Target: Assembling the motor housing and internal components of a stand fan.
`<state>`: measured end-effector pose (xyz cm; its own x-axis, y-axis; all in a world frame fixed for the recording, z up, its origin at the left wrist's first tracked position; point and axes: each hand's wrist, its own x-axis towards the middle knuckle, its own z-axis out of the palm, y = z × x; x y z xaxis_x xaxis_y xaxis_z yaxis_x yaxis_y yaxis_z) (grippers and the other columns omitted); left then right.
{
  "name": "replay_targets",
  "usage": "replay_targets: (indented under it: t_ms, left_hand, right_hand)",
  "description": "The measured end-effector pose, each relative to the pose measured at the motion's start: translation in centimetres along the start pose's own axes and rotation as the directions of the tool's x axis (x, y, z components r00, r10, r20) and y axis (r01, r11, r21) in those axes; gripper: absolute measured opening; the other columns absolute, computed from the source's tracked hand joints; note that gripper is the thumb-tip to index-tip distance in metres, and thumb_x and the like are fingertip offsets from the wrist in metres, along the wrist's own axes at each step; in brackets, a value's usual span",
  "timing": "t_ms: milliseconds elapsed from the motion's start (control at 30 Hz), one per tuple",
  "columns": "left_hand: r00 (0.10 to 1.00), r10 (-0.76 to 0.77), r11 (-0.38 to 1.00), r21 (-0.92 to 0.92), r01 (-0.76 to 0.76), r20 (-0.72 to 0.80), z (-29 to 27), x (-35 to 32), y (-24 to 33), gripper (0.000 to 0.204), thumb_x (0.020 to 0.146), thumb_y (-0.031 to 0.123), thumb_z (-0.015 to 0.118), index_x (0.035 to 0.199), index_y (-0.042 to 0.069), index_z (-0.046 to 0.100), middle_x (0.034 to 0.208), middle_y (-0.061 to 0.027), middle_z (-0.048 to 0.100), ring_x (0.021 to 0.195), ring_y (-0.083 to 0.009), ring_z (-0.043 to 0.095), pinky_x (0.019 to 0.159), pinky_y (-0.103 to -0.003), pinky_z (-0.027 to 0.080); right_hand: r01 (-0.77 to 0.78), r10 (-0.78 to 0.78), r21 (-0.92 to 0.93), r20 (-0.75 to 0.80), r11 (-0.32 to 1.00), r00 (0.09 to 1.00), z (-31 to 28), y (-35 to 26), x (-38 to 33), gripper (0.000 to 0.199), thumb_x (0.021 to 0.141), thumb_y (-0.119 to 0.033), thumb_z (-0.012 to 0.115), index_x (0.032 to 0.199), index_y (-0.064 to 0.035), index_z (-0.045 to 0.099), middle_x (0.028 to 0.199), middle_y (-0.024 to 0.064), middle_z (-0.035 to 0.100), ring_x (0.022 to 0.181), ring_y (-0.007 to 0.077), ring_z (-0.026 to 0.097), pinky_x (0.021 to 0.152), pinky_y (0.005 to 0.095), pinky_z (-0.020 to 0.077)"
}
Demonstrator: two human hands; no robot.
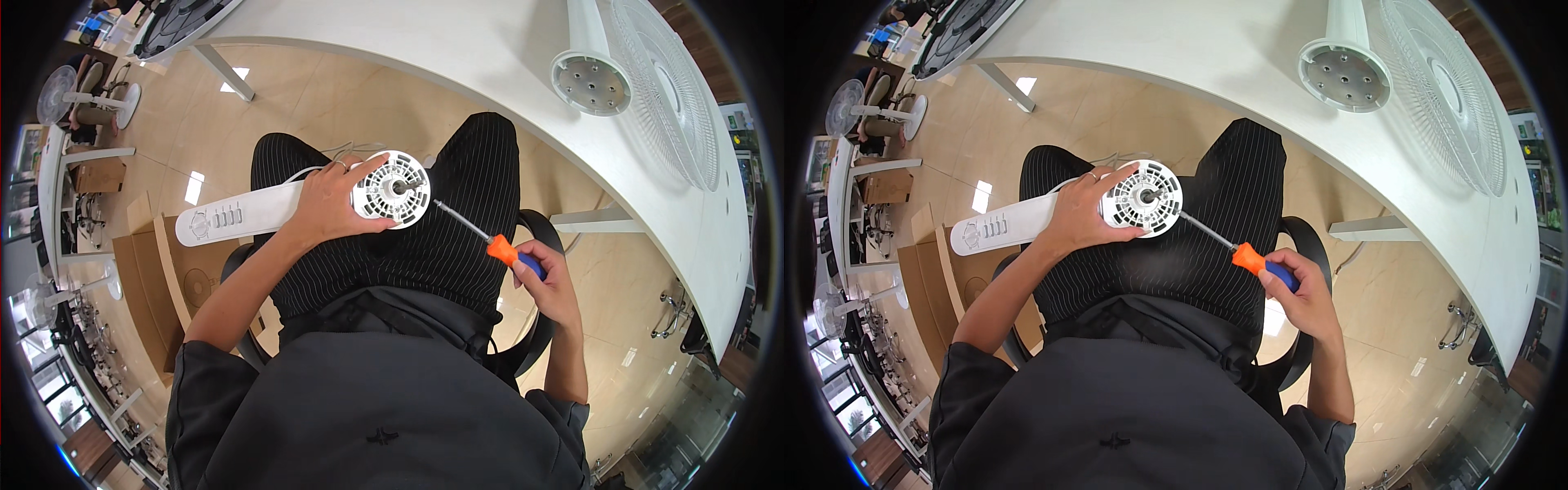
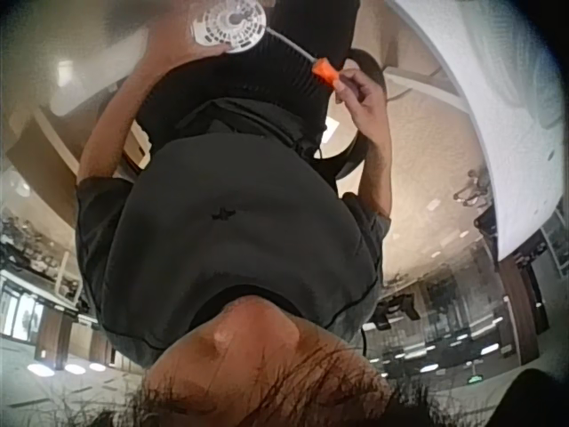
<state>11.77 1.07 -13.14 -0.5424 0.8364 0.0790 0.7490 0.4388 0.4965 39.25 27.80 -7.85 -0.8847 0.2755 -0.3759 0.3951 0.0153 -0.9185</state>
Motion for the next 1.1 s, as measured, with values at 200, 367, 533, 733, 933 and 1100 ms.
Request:
replay_targets:
  t_ms: [200, 367, 533, 733, 933, 1100]
  left_hand:
    - [1.0, 0.009, 1.0, -0.018, -0.01, -0.018, 0.3, -0.3, -0.2, 0.095, 0.06, 0.058, 0.088, 0.144, 0.023, 0.059, 0.121, -0.014, 0.065, 0.105, -0.0347, 0.068, 0.088, -0.047, 0.053]
    - [0.991, 0.108, 0.984, -0.136, -0.119, -0.084, -0.8, -0.4, -0.3, 0.103, 0.063, 0.053, 0.089, 0.149, 0.012, 0.05, 0.134, -0.0201, 0.058, 0.124, -0.0371, 0.058, 0.102, -0.048, 0.047]
    - [0.994, 0.105, 0.963, -0.251, -0.094, 0.029, -1.8, -2.8, -2.7, 0.102, 0.065, 0.04, 0.092, 0.146, 0.0, 0.046, 0.139, -0.0215, 0.058, 0.124, -0.0373, 0.058, 0.108, -0.046, 0.044]
    - [0.983, 0.182, 0.976, -0.127, -0.179, 0.014, -1.5, -3.3, -3.6, 0.095, 0.066, 0.037, 0.093, 0.145, 0.004, 0.053, 0.136, -0.0131, 0.06, 0.116, -0.0299, 0.062, 0.103, -0.042, 0.044]
    - [0.993, 0.105, 0.976, -0.187, -0.112, -0.047, -0.7, -3.1, -3.9, 0.087, 0.056, 0.041, 0.096, 0.133, 0.013, 0.068, 0.102, -0.0054, 0.064, 0.088, -0.0227, 0.063, 0.085, -0.037, 0.047]
    - [0.99, 0.128, 0.974, -0.178, -0.137, -0.059, -0.5, -3.0, -3.9, 0.088, 0.053, 0.042, 0.096, 0.132, 0.013, 0.07, 0.097, -0.0042, 0.063, 0.085, -0.0213, 0.061, 0.081, -0.036, 0.045]
  right_hand:
    - [-0.008, 0.009, -0.017, 0.032, 1.0, 0.999, -0.5, 0.4, -0.2, 0.02, 0.097, -0.017, 0.07, 0.105, 0.0002, 0.063, 0.079, 0.0001, 0.059, 0.07, 0.0057, 0.056, 0.065, 0.0222, 0.0444]
    - [-0.035, 0.035, 0.008, 0.014, 0.999, 0.999, -0.7, 0.7, -0.1, 0.02, 0.097, -0.016, 0.069, 0.105, 0.0007, 0.063, 0.08, 0.0006, 0.059, 0.07, 0.006, 0.056, 0.064, 0.0219, 0.0444]
    - [-0.037, 0.037, 0.037, 0.012, 0.999, 0.999, -0.7, 1.0, 0.2, 0.019, 0.097, -0.015, 0.069, 0.104, 0.001, 0.063, 0.079, 0.0004, 0.059, 0.069, 0.006, 0.056, 0.064, 0.022, 0.0447]
    - [-0.072, 0.072, 0.039, 0.01, 0.997, 0.997, -0.9, 1.0, 0.9, 0.018, 0.096, -0.015, 0.068, 0.103, 0.0008, 0.064, 0.079, 0.0004, 0.059, 0.069, 0.0058, 0.056, 0.064, 0.022, 0.045]
    - [-0.092, 0.092, 0.049, -0.007, 0.995, 0.996, -1.5, 0.7, 0.6, 0.018, 0.096, -0.016, 0.068, 0.101, 0.0004, 0.064, 0.078, 0.0002, 0.058, 0.068, 0.0059, 0.055, 0.064, 0.0225, 0.0443]
    - [-0.025, 0.025, -0.001, -0.028, 1.0, 0.999, -1.6, -0.3, 1.8, 0.018, 0.096, -0.017, 0.068, 0.1, -0.0003, 0.063, 0.078, 0.0003, 0.058, 0.068, 0.006, 0.055, 0.064, 0.0233, 0.044]
